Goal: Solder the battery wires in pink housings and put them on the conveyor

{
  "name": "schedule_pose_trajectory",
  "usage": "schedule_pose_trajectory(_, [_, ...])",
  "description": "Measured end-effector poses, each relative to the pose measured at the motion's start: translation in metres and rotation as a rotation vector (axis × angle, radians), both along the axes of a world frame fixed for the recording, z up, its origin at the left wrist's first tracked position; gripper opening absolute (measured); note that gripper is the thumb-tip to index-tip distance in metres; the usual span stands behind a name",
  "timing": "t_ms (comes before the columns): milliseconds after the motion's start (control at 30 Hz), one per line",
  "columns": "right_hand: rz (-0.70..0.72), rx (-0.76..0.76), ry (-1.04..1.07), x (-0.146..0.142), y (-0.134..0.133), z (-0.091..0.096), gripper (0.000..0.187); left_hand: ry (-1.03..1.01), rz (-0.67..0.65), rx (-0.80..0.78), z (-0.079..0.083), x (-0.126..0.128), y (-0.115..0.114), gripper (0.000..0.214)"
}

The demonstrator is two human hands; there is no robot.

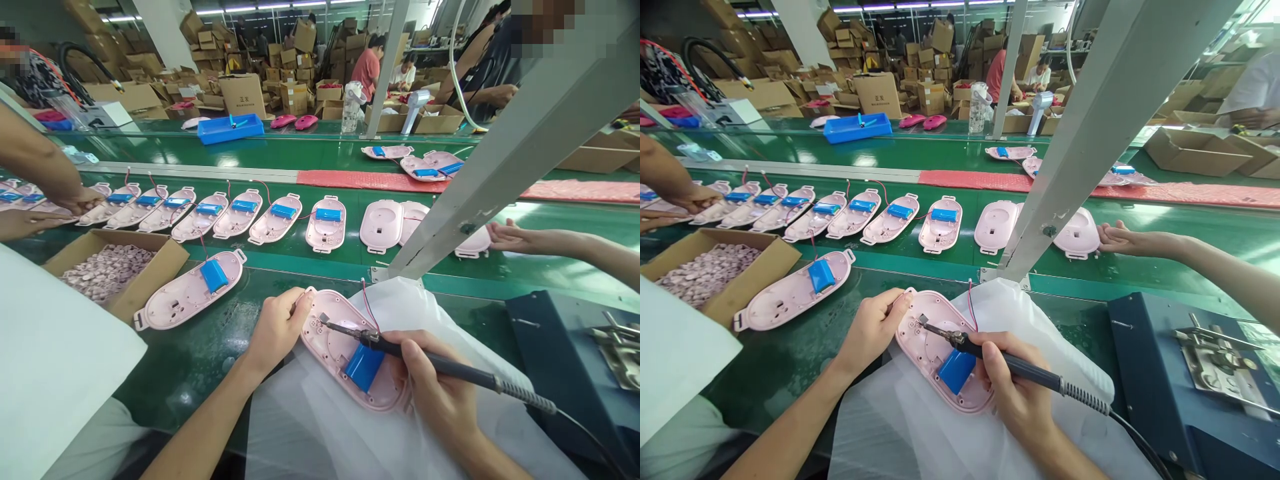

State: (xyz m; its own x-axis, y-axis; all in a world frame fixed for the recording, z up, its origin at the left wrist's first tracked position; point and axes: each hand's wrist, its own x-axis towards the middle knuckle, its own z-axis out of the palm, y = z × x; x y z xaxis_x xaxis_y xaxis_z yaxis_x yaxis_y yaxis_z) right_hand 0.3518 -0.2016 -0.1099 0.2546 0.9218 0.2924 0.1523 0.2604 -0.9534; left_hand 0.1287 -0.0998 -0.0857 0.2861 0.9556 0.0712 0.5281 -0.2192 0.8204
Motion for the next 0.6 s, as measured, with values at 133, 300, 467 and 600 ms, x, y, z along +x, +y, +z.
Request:
schedule_pose_trajectory(133, [-0.002, -0.014, -0.017, -0.0005, 0.0014, 0.0019, 0.033, 0.007, 0.002, -0.004, -0.0005, 0.0, -0.0007, 0.043])
schedule_pose_trajectory(300, [-0.01, -0.003, -0.01, -0.0006, 0.001, -0.0001, 0.03, 0.011, 0.005, 0.001, -0.0004, 0.0, 0.0, 0.043])
schedule_pose_trajectory(467, [0.005, 0.007, -0.011, 0.0, 0.001, 0.0006, 0.028, 0.019, 0.006, 0.0, 0.0015, -0.0003, -0.0004, 0.043])
schedule_pose_trajectory(600, [-0.001, -0.002, -0.008, -0.001, 0.0021, 0.0071, 0.031, 0.003, 0.01, 0.002, 0.0024, 0.0006, -0.0018, 0.043])
